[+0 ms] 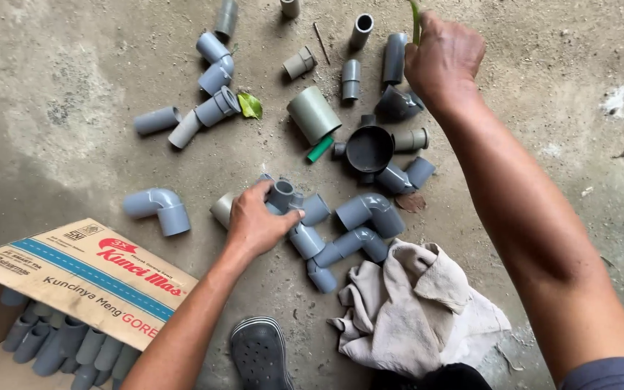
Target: The person sits on a concrete floor and repeatedly picks up gray plastic pipe fittings from a pile, wipes them with a cloth, and places them into a cardboard box. The person handles the fittings one at a time, using the cloth to clean the exterior surfaces before stacking them inside the box.
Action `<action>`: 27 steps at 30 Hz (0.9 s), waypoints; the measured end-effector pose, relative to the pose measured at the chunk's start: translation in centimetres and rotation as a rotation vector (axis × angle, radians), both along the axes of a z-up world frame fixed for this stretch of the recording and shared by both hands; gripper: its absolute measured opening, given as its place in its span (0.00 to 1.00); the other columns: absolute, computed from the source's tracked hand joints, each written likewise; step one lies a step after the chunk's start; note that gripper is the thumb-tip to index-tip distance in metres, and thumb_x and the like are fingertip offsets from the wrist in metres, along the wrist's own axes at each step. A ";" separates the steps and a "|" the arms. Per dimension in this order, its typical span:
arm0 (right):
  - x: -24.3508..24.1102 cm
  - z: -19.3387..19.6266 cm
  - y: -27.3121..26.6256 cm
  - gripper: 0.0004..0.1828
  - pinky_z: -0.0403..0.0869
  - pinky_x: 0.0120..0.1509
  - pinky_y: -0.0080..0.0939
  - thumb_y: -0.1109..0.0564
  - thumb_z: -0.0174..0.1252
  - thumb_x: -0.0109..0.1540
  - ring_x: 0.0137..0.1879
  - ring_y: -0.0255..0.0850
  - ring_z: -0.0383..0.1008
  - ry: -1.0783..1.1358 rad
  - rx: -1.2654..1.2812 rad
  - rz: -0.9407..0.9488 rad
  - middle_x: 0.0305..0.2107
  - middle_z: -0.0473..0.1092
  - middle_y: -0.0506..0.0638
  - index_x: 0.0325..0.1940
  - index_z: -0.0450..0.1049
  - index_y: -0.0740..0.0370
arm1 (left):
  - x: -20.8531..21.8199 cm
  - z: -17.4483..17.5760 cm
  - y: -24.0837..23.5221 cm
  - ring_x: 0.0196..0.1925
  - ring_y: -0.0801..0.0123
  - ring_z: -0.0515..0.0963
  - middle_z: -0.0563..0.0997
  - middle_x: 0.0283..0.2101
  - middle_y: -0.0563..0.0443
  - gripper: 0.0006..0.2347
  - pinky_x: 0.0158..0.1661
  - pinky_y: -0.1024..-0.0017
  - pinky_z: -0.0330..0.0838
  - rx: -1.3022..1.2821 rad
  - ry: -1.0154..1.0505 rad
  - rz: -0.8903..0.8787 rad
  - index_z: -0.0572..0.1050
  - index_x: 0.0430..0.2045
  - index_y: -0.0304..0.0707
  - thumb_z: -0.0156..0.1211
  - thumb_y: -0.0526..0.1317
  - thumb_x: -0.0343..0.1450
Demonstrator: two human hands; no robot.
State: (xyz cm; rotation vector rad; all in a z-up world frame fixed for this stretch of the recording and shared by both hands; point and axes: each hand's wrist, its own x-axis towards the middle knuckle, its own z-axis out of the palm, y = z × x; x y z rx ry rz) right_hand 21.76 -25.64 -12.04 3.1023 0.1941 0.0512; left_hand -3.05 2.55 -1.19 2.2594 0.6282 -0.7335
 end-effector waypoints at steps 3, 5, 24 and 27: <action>1.3 -0.9 -0.6 0.11 0.63 0.20 0.38 0.44 0.52 0.72 0.20 0.35 0.65 -0.001 -0.222 0.035 0.16 0.65 0.40 0.39 0.78 0.42 | -0.9 0.0 0.3 0.51 0.64 0.83 0.85 0.49 0.51 0.28 0.54 0.67 0.76 -0.004 0.042 -0.001 0.77 0.51 0.41 0.75 0.49 0.57; 2.3 -0.6 -2.4 0.23 0.64 0.19 0.35 0.45 0.46 0.78 0.19 0.33 0.63 0.132 -0.344 -0.002 0.16 0.64 0.39 0.32 0.77 0.47 | -1.4 -0.4 0.7 0.53 0.64 0.83 0.85 0.51 0.51 0.29 0.55 0.67 0.75 -0.009 0.053 -0.007 0.76 0.53 0.41 0.76 0.48 0.58; -0.3 3.6 1.5 0.25 0.71 0.32 0.47 0.23 0.68 0.58 0.32 0.42 0.76 0.388 0.211 -0.150 0.22 0.76 0.46 0.30 0.83 0.44 | -6.3 -1.3 0.7 0.48 0.43 0.81 0.84 0.44 0.41 0.24 0.47 0.53 0.76 0.091 0.099 -0.198 0.75 0.52 0.47 0.71 0.48 0.62; -0.9 6.0 1.3 0.16 0.63 0.28 0.42 0.31 0.75 0.62 0.29 0.31 0.68 0.295 0.480 0.014 0.20 0.72 0.38 0.36 0.86 0.40 | -7.6 -1.3 0.6 0.51 0.43 0.81 0.83 0.48 0.41 0.25 0.49 0.51 0.77 0.082 0.202 -0.176 0.73 0.56 0.47 0.70 0.47 0.64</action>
